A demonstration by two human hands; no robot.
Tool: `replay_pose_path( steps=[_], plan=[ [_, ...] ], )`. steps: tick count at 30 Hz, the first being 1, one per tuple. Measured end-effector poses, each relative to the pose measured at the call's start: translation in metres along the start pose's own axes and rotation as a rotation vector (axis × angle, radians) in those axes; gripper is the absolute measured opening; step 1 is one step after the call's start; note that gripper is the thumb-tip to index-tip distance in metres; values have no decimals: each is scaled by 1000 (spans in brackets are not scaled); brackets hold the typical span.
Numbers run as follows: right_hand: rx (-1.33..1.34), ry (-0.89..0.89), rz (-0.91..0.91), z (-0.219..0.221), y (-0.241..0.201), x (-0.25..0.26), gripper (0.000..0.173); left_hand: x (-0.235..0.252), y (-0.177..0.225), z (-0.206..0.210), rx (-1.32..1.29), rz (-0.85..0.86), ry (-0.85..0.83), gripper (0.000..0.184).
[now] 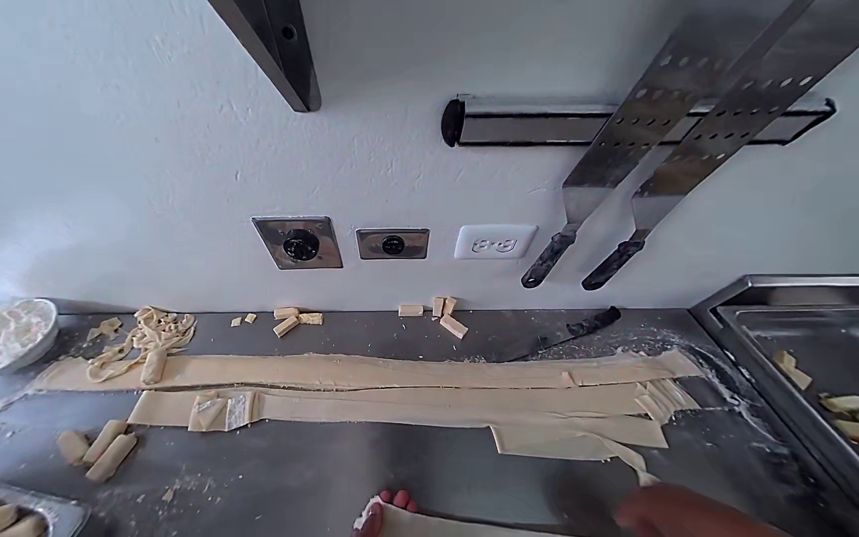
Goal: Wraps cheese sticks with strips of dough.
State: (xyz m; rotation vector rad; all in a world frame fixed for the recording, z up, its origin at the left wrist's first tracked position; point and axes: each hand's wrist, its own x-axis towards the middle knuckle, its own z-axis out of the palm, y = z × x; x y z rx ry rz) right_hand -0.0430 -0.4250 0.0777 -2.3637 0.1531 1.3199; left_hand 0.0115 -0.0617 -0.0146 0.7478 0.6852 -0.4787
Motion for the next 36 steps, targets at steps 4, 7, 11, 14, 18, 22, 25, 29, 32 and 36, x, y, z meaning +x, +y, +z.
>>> replay_pose_path(
  steps=[4,7,11,14,18,22,25,29,32,36],
  plan=[
    [101,551,-101,-66,-88,82,44,5,16,-1,100,75,75,27],
    [167,876,-151,-106,-119,167,42,4,29,10,166,157,164,26],
    [228,918,-137,-118,-130,204,40,15,47,9,316,284,187,22],
    [499,787,-287,-77,-149,165,50,28,63,5,428,329,201,15],
    [1014,345,-467,37,-199,117,44,34,71,6,602,394,128,7],
    [1233,170,-395,69,-231,115,41,17,67,8,779,503,45,7],
    [1217,177,-409,69,-241,116,34,1,67,0,763,595,-10,12],
    [1152,211,-466,72,-246,113,25,-19,63,-21,778,716,-151,20],
    [805,481,-544,72,-242,114,37,-32,63,-38,829,726,-265,33],
    [568,206,-637,59,-236,137,58,-35,69,-58,770,661,-218,34]
  ],
)
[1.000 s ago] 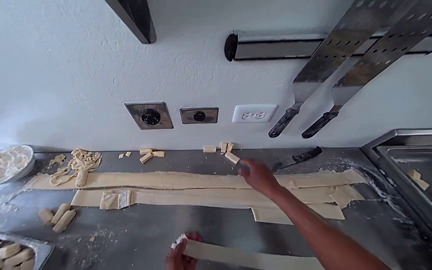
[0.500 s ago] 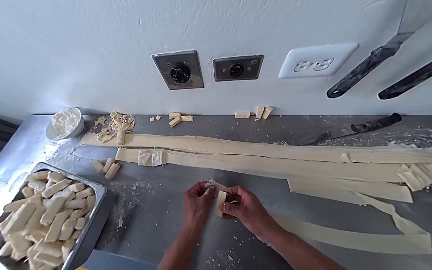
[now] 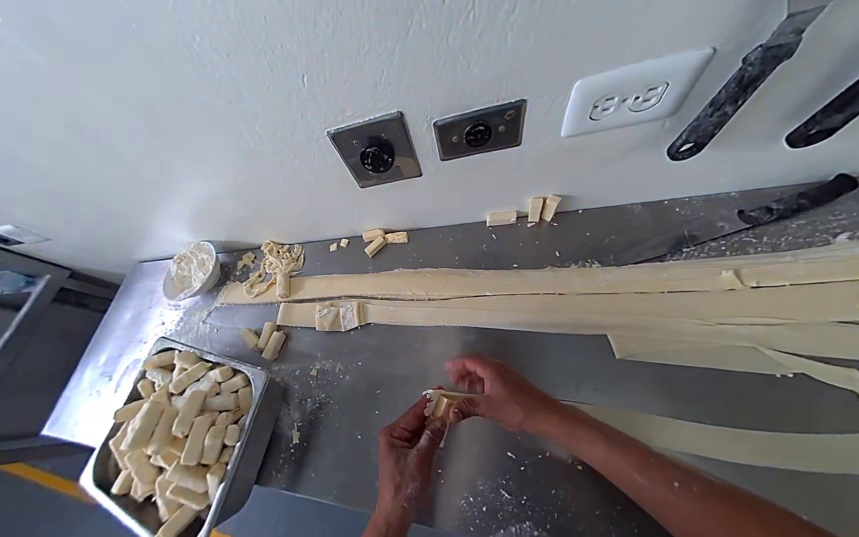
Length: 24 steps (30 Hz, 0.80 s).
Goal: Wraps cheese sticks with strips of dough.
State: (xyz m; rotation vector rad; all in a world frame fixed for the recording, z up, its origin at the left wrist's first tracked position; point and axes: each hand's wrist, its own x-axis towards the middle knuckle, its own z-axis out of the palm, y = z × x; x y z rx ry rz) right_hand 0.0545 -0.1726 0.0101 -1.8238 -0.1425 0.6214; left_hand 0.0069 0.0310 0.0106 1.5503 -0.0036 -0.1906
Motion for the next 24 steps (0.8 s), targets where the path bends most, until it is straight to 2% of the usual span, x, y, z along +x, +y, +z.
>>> replay_pose_path(
  steps=[2,3,6,9,10,12,14,16,17,21,24],
  plan=[
    [-29,-193,116,1,3,9,29,6,-10,-3,147,2,90,31],
    [-39,-240,174,1,2,8,25,12,-19,-6,289,48,122,30],
    [-27,-296,275,-4,-2,-8,28,35,-54,-21,780,423,110,25],
    [-17,-362,305,-11,-5,-37,30,38,-69,-31,964,617,18,25],
    [-16,-389,315,-14,-8,-46,31,34,-70,-31,971,639,-26,27],
    [-25,-434,326,-17,-11,-58,31,29,-66,-29,905,563,-50,34],
    [-38,-446,308,-16,-9,-63,32,35,-59,-28,795,439,18,42],
    [-63,-429,290,-16,-8,-64,32,40,-61,-29,784,393,45,50],
    [-82,-423,280,-16,-9,-64,33,40,-63,-28,810,405,28,49],
    [-202,-496,153,-10,-12,-71,34,40,-65,-18,906,520,-15,27],
    [-331,-559,63,-6,-13,-77,35,34,-66,-11,994,582,-94,29]
  ],
)
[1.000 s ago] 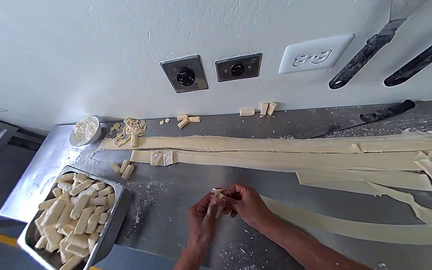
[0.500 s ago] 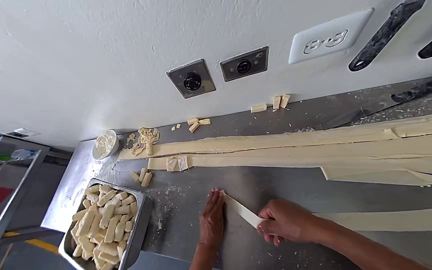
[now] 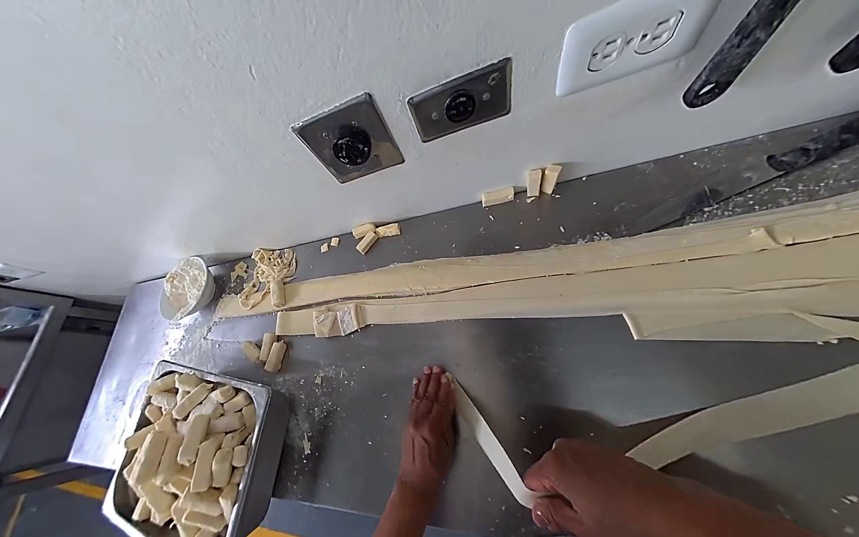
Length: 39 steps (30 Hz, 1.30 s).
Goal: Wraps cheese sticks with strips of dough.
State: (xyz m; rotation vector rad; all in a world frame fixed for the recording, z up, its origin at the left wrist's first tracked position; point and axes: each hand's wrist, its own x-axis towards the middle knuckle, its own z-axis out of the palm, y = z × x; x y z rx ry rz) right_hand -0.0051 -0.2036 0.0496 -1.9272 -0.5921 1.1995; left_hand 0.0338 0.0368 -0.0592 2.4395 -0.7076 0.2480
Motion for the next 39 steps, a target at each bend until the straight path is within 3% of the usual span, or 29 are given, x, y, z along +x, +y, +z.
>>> replay_pose_path(
  steps=[5,11,14,19,23,26,30,34,37,39],
  plan=[
    [-88,-2,-14,9,-2,0,35,1,1,-3,-104,-97,18,33],
    [-109,8,-77,22,-1,2,36,13,19,13,-68,-66,70,25],
    [-52,92,-75,24,6,-2,36,8,25,12,-86,35,-26,30],
    [57,163,-57,31,12,-4,35,7,21,21,-159,-37,41,36],
    [152,213,95,33,16,-11,40,8,22,22,-95,-27,72,28],
    [171,183,185,31,19,-15,43,3,22,18,-92,75,1,31],
    [221,173,135,37,14,-8,39,5,16,19,-148,3,42,37],
    [305,192,144,38,15,-6,36,9,19,21,-151,0,83,26],
    [345,180,173,35,18,-8,35,3,20,18,-121,116,8,30],
    [375,175,169,36,20,-6,35,3,18,13,-183,51,-8,32]
  ],
)
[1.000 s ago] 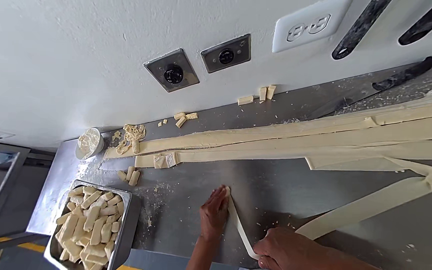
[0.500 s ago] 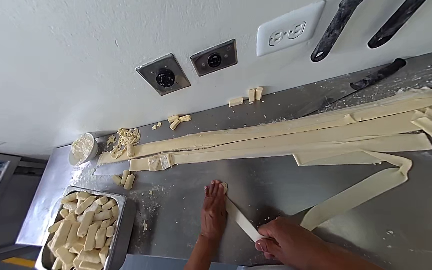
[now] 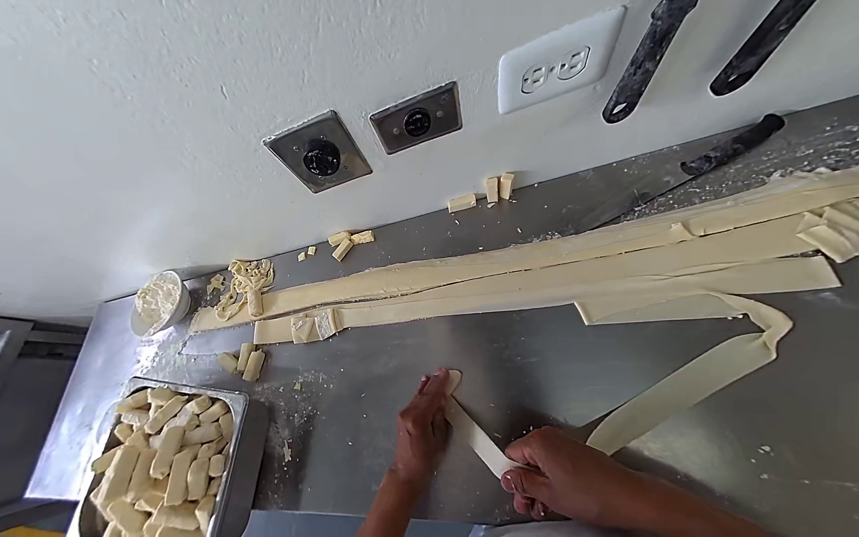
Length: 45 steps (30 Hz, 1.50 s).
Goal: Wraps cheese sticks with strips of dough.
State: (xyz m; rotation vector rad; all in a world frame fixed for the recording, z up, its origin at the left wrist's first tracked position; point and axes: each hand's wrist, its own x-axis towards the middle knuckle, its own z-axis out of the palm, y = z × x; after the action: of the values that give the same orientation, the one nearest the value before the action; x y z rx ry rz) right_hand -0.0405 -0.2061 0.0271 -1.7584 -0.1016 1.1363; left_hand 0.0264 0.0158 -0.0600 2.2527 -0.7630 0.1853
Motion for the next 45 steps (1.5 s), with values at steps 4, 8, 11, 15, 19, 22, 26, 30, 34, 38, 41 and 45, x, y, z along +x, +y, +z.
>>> replay_pose_path(
  steps=[4,8,11,15,19,22,26,30,34,38,41,45],
  plan=[
    [48,1,-22,4,4,5,35,0,1,10,-18,-86,28,48],
    [100,7,-13,4,8,6,33,4,6,10,68,-87,61,39],
    [164,1,-3,1,11,6,32,-1,7,6,80,-4,-21,40],
    [301,-10,-7,3,15,11,28,-1,4,12,-9,-129,20,56],
    [463,-28,22,2,21,16,22,9,16,21,9,-136,91,43],
    [553,-3,55,-3,22,17,20,9,15,21,85,0,30,35],
    [624,64,48,-6,28,21,20,7,10,14,-3,-63,23,37],
    [633,106,65,-7,32,24,20,5,15,24,-68,-54,9,39],
    [622,128,72,-9,30,26,20,5,16,21,-33,24,-21,32],
    [633,131,77,-9,31,27,20,-2,17,18,-83,-14,-32,36],
    [621,129,73,-8,33,26,20,-4,21,24,-60,-10,-79,46],
    [610,113,81,-9,34,27,21,1,18,23,-59,-2,-31,29]
  ],
)
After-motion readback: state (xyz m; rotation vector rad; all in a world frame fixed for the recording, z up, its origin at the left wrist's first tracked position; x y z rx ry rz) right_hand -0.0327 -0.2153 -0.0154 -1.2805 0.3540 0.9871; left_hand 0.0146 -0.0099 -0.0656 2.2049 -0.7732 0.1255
